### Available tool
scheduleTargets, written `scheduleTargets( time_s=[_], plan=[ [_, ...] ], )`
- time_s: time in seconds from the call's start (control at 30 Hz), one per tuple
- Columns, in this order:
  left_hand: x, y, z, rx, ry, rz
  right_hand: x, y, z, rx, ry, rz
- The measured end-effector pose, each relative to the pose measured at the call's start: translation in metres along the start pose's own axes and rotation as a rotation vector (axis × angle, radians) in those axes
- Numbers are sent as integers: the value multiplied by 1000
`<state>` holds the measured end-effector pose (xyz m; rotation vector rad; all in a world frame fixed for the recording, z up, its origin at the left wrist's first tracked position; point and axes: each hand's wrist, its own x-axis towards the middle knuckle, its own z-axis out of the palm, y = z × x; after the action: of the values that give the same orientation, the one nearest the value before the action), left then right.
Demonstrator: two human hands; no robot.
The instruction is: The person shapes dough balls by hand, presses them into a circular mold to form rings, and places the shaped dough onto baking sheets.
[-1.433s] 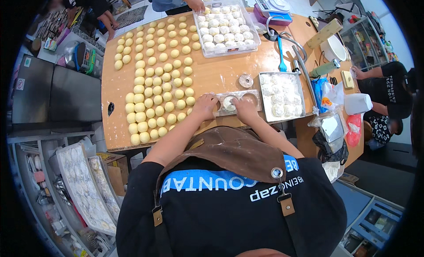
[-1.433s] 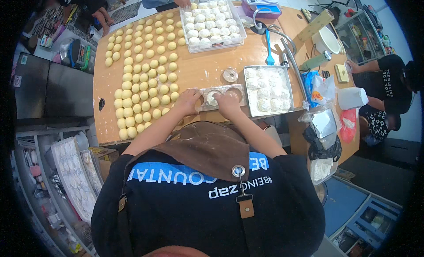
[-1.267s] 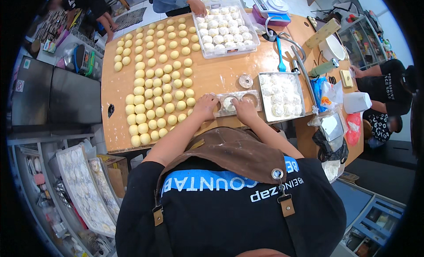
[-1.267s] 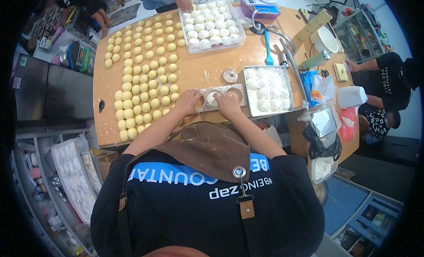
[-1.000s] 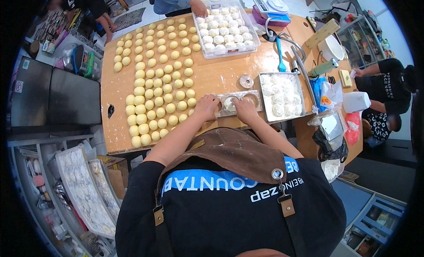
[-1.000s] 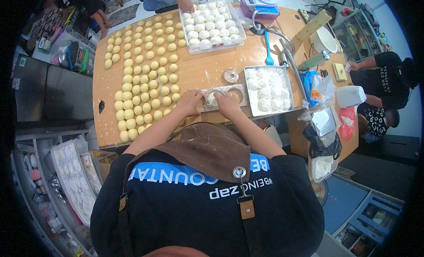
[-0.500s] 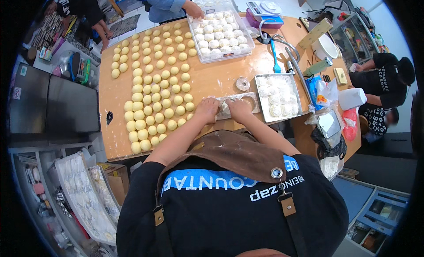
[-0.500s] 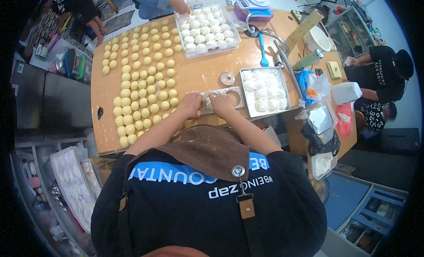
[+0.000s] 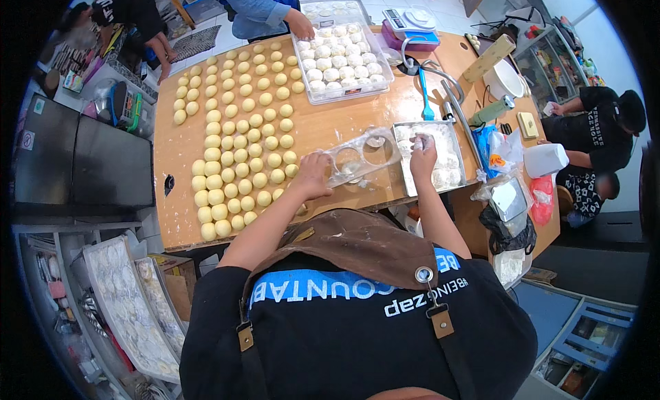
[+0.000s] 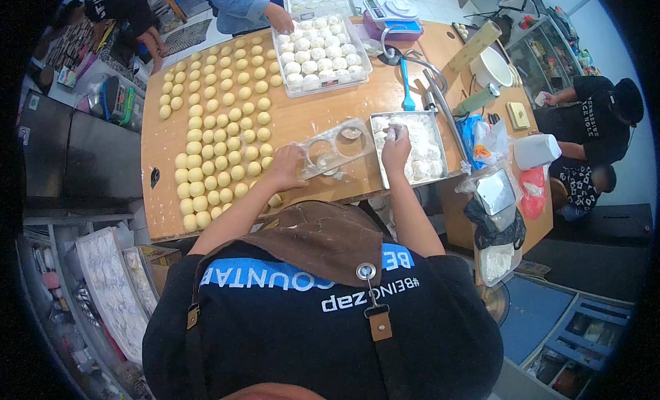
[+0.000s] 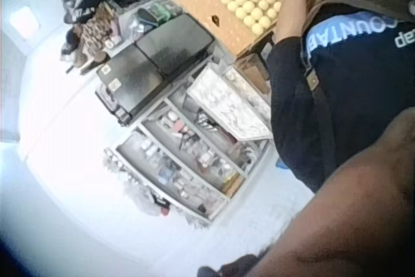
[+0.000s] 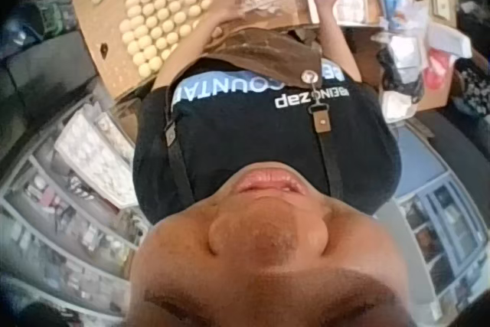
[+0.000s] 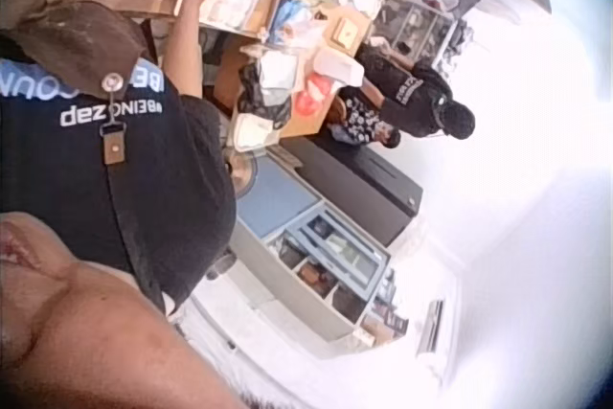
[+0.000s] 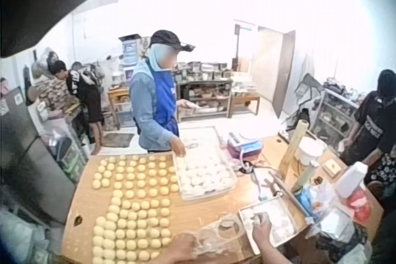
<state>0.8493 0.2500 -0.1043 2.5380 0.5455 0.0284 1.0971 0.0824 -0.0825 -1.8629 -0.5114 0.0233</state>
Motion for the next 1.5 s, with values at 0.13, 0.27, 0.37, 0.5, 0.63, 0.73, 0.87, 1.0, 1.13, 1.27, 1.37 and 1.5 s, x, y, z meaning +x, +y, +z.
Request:
scheduleTargets(
  time_s=[0.13,0.27,0.37,0.5,0.63,0.73,0.87,1.0,1.13,1.27,1.37,1.5],
  plan=[
    [-37,-10,-27,-156,174,-200,-22,15,29,-422,-503,-94],
    [-79,-23,-50,-268,213,-426,-46,9,61,-631,-875,-235],
    [-104,-34,-50,-255,391,-428,-49,0,77,-629,-942,-239],
    [-120,-35,-53,-192,407,-448,-46,10,88,-703,-972,-334],
    [-122,-34,-48,-198,407,-445,-36,7,99,-850,-1165,-297],
    [-113,-23,-49,-172,358,-430,-37,9,92,-808,-1201,-242],
    [-90,-10,-44,-128,211,-398,-31,1,57,-680,-1061,-141],
    [-55,7,-33,13,11,-255,2,-7,-5,-440,-817,67],
    [-24,14,-7,100,-188,-125,23,-3,-51,-179,-655,160],
    [-8,29,11,244,-107,28,25,-2,-64,166,-654,279],
    [4,37,15,273,-247,-6,26,-4,-62,471,-719,406],
    [25,67,21,79,-77,13,24,-33,-63,495,-771,406]
  ],
)
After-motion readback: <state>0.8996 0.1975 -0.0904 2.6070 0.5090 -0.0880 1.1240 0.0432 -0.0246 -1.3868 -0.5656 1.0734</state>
